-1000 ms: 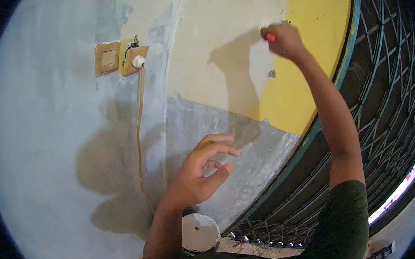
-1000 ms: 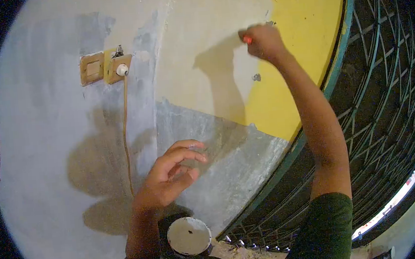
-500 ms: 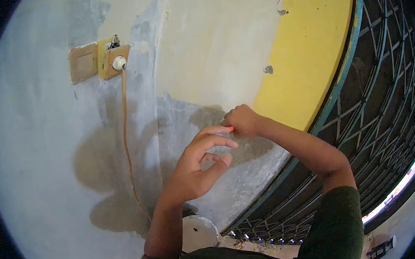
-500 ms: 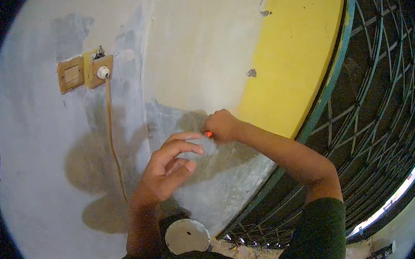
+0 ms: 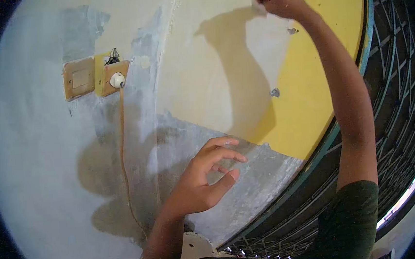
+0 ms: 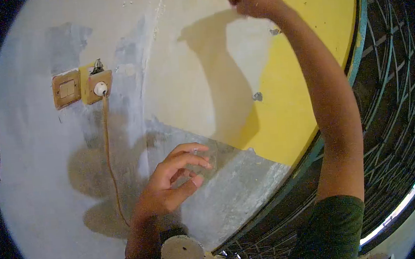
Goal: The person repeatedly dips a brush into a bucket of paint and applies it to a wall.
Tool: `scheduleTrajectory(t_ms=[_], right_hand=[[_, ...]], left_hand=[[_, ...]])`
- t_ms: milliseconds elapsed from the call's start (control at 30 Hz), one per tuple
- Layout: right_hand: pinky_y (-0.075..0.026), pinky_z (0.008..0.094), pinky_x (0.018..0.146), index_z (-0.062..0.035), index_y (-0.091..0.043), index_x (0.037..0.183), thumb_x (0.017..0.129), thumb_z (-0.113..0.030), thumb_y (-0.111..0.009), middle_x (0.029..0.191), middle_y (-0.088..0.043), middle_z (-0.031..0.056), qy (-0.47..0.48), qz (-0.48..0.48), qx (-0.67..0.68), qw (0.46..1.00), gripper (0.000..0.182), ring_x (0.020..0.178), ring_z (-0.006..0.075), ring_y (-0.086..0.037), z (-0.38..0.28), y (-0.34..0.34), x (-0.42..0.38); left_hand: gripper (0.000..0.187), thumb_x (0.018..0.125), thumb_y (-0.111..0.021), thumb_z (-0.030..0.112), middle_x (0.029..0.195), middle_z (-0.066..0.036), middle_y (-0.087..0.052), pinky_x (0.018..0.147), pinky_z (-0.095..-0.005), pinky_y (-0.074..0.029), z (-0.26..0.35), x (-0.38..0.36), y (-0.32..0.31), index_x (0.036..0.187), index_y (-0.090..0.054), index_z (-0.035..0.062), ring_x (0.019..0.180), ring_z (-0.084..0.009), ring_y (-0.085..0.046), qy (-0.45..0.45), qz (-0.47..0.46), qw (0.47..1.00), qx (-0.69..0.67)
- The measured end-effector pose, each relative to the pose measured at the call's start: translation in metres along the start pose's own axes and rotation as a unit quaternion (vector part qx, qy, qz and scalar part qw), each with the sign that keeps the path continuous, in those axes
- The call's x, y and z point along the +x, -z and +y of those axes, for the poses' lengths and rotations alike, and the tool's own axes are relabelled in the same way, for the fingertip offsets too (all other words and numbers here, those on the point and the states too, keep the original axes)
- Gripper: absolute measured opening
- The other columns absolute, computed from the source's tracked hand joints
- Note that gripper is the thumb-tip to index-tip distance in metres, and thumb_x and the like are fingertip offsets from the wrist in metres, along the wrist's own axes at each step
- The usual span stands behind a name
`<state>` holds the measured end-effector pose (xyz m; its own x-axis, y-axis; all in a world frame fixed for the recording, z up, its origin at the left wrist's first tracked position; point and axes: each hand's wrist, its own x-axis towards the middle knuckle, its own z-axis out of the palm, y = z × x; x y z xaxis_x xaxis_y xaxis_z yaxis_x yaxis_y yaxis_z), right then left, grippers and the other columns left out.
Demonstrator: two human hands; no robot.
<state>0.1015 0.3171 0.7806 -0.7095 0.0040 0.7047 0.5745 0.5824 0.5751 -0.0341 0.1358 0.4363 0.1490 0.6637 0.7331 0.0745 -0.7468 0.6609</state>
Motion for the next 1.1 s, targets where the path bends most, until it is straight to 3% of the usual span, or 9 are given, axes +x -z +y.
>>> scheduleTrajectory(t_ms=[67,233,467,567,667,767,900,1033,1100], right_hand=[[-0.048,0.0429,0.064,-0.0118,-0.060,0.077,0.070,-0.005,-0.058,0.076,-0.064,0.0115,0.037,0.048,0.054,0.997,0.011,0.076,0.0324,-0.063,0.002,0.009,0.002],[-0.049,0.0442,0.065,-0.0097,-0.062,0.084,0.070,-0.005,-0.061,0.083,-0.063,0.0114,0.098,-0.084,-0.188,0.974,0.015,0.080,0.0337,-0.062,0.003,-0.034,-0.050],[-0.053,0.0435,0.068,-0.0110,-0.066,0.092,0.069,-0.013,-0.068,0.092,-0.062,0.0114,0.154,-0.166,-0.080,0.971,0.023,0.085,0.0280,-0.064,-0.088,-0.076,-0.170],[-0.053,0.0419,0.065,-0.0101,-0.067,0.088,0.064,-0.009,-0.068,0.087,-0.065,0.0097,0.137,-0.362,-0.003,0.922,0.024,0.081,0.0275,-0.066,-0.104,-0.051,-0.166],[-0.050,0.0338,0.061,-0.0050,-0.063,0.070,0.062,0.002,-0.058,0.067,-0.065,0.0092,0.009,-0.237,0.235,0.943,0.011,0.065,0.0243,-0.065,-0.052,-0.046,-0.140],[-0.048,0.0294,0.061,-0.0026,-0.061,0.071,0.068,0.007,-0.052,0.065,-0.062,0.0046,-0.034,-0.138,0.160,0.977,0.013,0.063,0.0143,-0.059,0.014,-0.026,-0.087],[-0.049,0.0322,0.064,-0.0086,-0.061,0.073,0.072,-0.003,-0.056,0.069,-0.063,0.0074,-0.104,0.052,-0.043,0.992,0.008,0.067,0.0202,-0.061,0.023,0.027,-0.031],[-0.052,0.0372,0.062,-0.0040,-0.068,0.077,0.071,-0.001,-0.061,0.075,-0.069,0.0148,-0.104,-0.016,-0.156,0.982,0.009,0.068,0.0287,-0.067,0.003,0.040,-0.022],[-0.050,0.0380,0.064,-0.0123,-0.060,0.077,0.072,-0.008,-0.060,0.073,-0.061,0.0085,0.016,-0.031,-0.225,0.974,0.007,0.074,0.0273,-0.063,0.021,0.001,-0.046]], left_hand=[[0.026,0.087,-0.063,0.006,0.134,-0.012,-0.048,0.090,-0.0344,-0.047,-0.003,0.002,0.002,0.112,-0.063,0.0096,0.120,-0.0226,-0.051,0.005,0.003,1.000,0.002],[0.025,0.086,-0.063,0.007,0.133,-0.012,-0.048,0.090,-0.0345,-0.047,-0.015,0.013,0.004,0.112,-0.063,0.0093,0.120,-0.0226,-0.051,0.008,0.003,1.000,-0.023],[0.025,0.087,-0.063,0.009,0.134,-0.012,-0.047,0.090,-0.0341,-0.047,-0.020,0.035,0.003,0.112,-0.063,0.0092,0.119,-0.0219,-0.050,-0.008,-0.021,0.998,-0.058],[0.025,0.087,-0.063,0.009,0.133,-0.012,-0.047,0.089,-0.0343,-0.048,-0.020,0.042,0.003,0.112,-0.063,0.0092,0.119,-0.0217,-0.050,-0.017,-0.027,0.998,-0.061],[0.025,0.088,-0.063,0.012,0.135,-0.011,-0.046,0.092,-0.0342,-0.046,-0.012,0.048,0.004,0.112,-0.063,0.0084,0.122,-0.0210,-0.048,-0.016,-0.038,0.997,-0.064],[0.025,0.090,-0.063,0.016,0.138,-0.011,-0.045,0.094,-0.0344,-0.044,-0.007,0.050,0.004,0.114,-0.063,0.0072,0.124,-0.0206,-0.047,-0.016,-0.054,0.996,-0.067],[0.027,0.089,-0.064,0.016,0.138,-0.012,-0.044,0.095,-0.0357,-0.045,-0.009,0.047,0.003,0.115,-0.062,0.0068,0.123,-0.0217,-0.048,-0.025,-0.061,0.996,-0.060],[0.028,0.089,-0.064,0.017,0.138,-0.012,-0.044,0.095,-0.0360,-0.045,-0.014,0.037,0.005,0.115,-0.062,0.0068,0.122,-0.0223,-0.049,-0.015,-0.048,0.997,-0.065],[0.027,0.089,-0.064,0.017,0.138,-0.012,-0.045,0.094,-0.0357,-0.045,-0.012,0.033,0.011,0.114,-0.063,0.0062,0.120,-0.0223,-0.051,-0.002,-0.042,0.997,-0.065]])
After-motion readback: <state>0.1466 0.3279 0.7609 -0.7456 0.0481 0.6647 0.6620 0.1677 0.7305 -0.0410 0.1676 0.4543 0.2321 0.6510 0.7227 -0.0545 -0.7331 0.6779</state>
